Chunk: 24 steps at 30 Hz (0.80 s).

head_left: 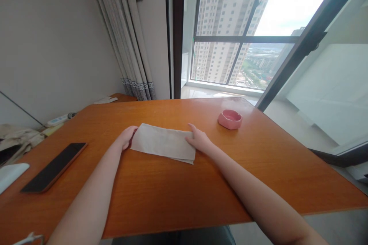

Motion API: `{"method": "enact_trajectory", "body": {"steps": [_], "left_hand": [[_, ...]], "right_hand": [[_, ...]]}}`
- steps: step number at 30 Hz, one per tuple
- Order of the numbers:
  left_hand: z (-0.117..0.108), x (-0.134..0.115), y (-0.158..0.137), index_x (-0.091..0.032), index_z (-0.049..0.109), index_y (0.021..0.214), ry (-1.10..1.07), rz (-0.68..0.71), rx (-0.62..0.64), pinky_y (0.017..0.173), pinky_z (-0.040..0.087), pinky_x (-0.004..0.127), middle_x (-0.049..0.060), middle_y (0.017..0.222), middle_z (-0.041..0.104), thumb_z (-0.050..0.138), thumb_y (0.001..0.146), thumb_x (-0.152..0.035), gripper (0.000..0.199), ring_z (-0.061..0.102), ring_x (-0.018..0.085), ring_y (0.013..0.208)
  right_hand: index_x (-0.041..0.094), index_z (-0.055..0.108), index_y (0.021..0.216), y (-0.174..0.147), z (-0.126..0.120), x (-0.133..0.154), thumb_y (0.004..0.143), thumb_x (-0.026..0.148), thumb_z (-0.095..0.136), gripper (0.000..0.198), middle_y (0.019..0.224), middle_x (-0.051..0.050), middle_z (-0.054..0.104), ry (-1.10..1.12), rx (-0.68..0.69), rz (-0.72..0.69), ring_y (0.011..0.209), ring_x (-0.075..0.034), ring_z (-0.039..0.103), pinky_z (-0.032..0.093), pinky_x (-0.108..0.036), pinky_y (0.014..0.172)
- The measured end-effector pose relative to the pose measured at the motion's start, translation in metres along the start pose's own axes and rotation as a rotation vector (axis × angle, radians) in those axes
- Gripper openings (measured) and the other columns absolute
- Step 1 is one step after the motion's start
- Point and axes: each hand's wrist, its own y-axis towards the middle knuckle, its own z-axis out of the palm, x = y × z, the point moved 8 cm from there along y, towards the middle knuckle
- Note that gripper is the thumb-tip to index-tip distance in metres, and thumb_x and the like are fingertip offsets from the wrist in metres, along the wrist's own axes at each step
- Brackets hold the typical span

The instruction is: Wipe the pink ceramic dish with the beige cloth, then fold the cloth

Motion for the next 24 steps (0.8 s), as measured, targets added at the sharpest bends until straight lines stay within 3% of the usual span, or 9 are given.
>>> {"method": "enact_trajectory", "body": {"steps": [2,4,7,9,12,14,18,24], "left_hand": [[0.002,-0.002,-0.006,-0.017,0.057,0.098,0.1,0.023,0.037,0.049,0.04,0.023,0.001,0.07,0.064,0.07,0.059,-0.037,0.046,0.058,0.015,0.057],[0.017,-0.005,-0.016,-0.021,0.048,0.12,0.192,0.041,0.195,0.058,0.045,0.026,0.005,0.085,0.067,0.075,0.057,-0.037,0.071,0.063,0.019,0.071],[0.037,-0.003,-0.03,-0.023,0.04,0.13,0.293,0.015,0.423,0.064,0.047,0.028,0.006,0.091,0.067,0.074,0.059,-0.042,0.08,0.063,0.021,0.079],[0.036,-0.005,-0.029,-0.019,0.049,0.121,0.427,0.06,0.387,0.063,0.046,0.029,0.006,0.086,0.065,0.07,0.06,-0.048,0.07,0.061,0.021,0.075],[0.028,-0.022,-0.02,-0.016,0.06,0.1,0.663,0.295,0.175,0.067,0.044,0.031,0.005,0.08,0.061,0.067,0.059,-0.05,0.054,0.057,0.021,0.073],[0.029,-0.03,-0.018,-0.017,0.065,0.087,0.745,0.424,0.114,0.069,0.042,0.031,0.005,0.077,0.06,0.066,0.059,-0.048,0.042,0.055,0.021,0.073],[0.032,-0.034,-0.019,-0.019,0.065,0.067,0.715,0.524,0.115,0.068,0.04,0.029,0.006,0.073,0.06,0.062,0.064,-0.043,0.025,0.053,0.021,0.071],[0.033,-0.033,-0.018,-0.018,0.068,0.068,0.587,0.513,0.13,0.063,0.039,0.027,0.006,0.071,0.066,0.059,0.071,-0.042,0.025,0.056,0.021,0.068]], "right_hand": [[0.016,0.038,0.135,0.005,-0.003,-0.009,0.08,0.023,0.053,0.057,0.111,-0.01,0.063,0.001,-0.033,0.008,0.099,-0.021,0.059,0.043,-0.031,0.087],[0.016,0.043,0.13,0.013,-0.011,-0.02,0.082,0.02,0.048,0.049,0.104,-0.008,0.064,0.016,-0.089,0.01,0.093,-0.018,0.059,0.043,-0.029,0.084],[0.015,0.049,0.124,0.017,-0.029,-0.031,0.083,0.019,0.045,0.041,0.11,-0.009,0.061,-0.064,-0.205,0.021,0.099,-0.018,0.057,0.041,-0.028,0.089],[0.014,0.048,0.124,0.015,-0.037,-0.034,0.084,0.023,0.047,0.042,0.114,-0.012,0.059,-0.169,-0.235,0.066,0.104,-0.021,0.055,0.04,-0.031,0.089],[0.014,0.047,0.125,0.008,-0.032,-0.033,0.083,0.035,0.051,0.046,0.114,-0.014,0.06,-0.265,-0.108,0.141,0.102,-0.025,0.057,0.042,-0.033,0.084],[0.016,0.048,0.123,0.004,-0.028,-0.028,0.083,0.036,0.052,0.045,0.112,-0.013,0.062,-0.288,-0.036,0.15,0.1,-0.025,0.059,0.043,-0.032,0.081],[0.019,0.046,0.125,0.001,-0.034,-0.014,0.083,0.029,0.052,0.044,0.109,-0.009,0.065,-0.369,-0.071,0.099,0.1,-0.022,0.059,0.041,-0.03,0.082],[0.019,0.048,0.124,-0.004,-0.031,-0.017,0.08,0.03,0.056,0.046,0.109,-0.011,0.065,-0.423,0.088,0.179,0.098,-0.025,0.061,0.044,-0.03,0.074]]}}
